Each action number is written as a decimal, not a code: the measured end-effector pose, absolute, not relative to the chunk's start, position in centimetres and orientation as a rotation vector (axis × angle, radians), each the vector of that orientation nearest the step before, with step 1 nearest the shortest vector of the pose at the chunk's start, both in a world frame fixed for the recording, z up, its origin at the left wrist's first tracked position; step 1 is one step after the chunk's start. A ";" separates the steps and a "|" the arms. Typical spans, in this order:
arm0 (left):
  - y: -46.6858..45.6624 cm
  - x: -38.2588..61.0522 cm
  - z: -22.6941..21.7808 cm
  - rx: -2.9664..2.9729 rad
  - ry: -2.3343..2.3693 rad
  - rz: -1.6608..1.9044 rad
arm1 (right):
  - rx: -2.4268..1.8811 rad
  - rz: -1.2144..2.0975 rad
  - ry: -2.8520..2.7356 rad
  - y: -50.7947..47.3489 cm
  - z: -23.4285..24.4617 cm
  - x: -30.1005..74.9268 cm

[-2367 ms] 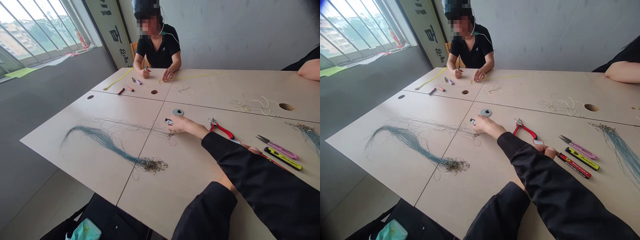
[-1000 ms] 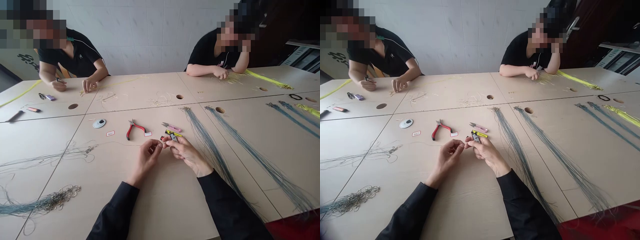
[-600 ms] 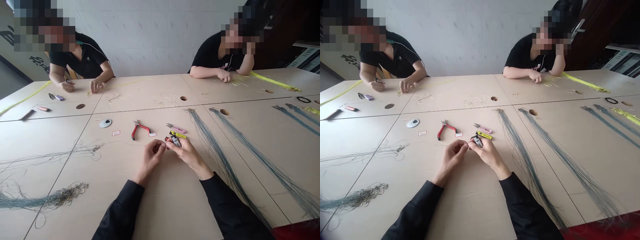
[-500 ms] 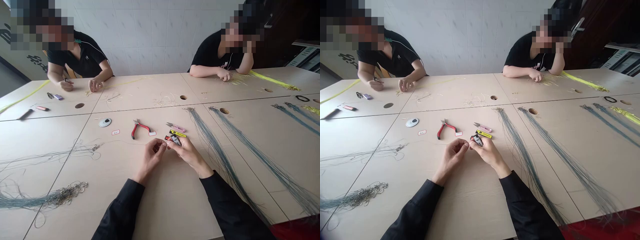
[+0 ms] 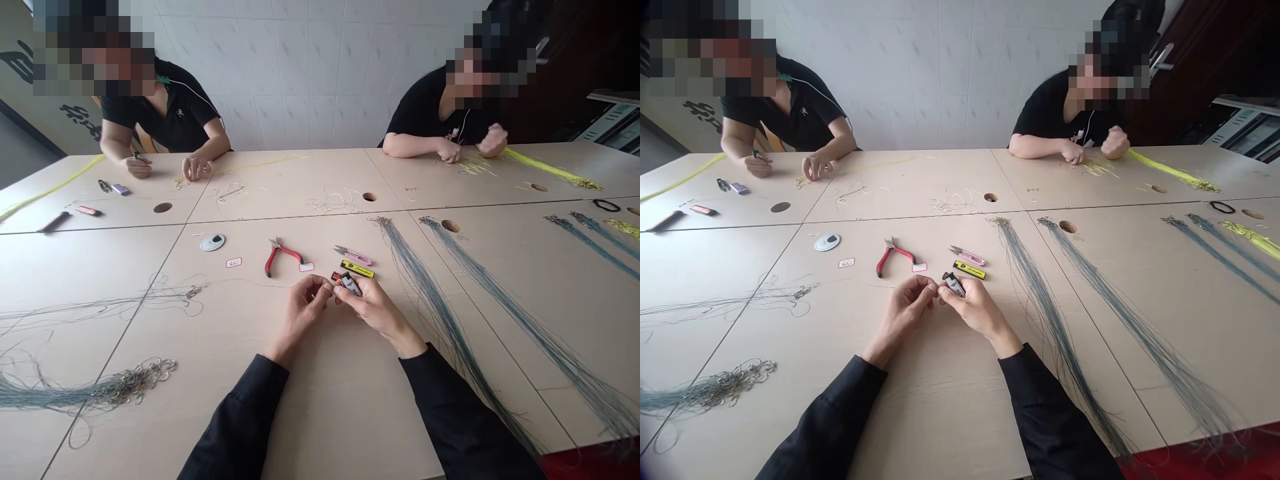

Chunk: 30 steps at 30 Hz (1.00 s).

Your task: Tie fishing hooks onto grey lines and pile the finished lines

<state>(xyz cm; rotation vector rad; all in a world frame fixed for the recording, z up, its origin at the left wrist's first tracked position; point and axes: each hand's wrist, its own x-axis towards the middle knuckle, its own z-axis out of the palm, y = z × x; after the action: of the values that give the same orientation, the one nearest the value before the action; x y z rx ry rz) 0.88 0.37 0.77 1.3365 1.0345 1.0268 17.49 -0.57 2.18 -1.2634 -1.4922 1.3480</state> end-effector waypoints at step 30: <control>0.5 0.8 1.3 1.195 1.034 1.055 | -1.098 1.295 -1.521 -0.4 1.5 16.7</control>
<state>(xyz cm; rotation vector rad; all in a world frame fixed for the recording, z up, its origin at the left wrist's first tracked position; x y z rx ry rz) 0.81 0.48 1.32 1.1954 1.0344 1.0549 16.75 -0.42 1.48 -1.0978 -1.5214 1.2951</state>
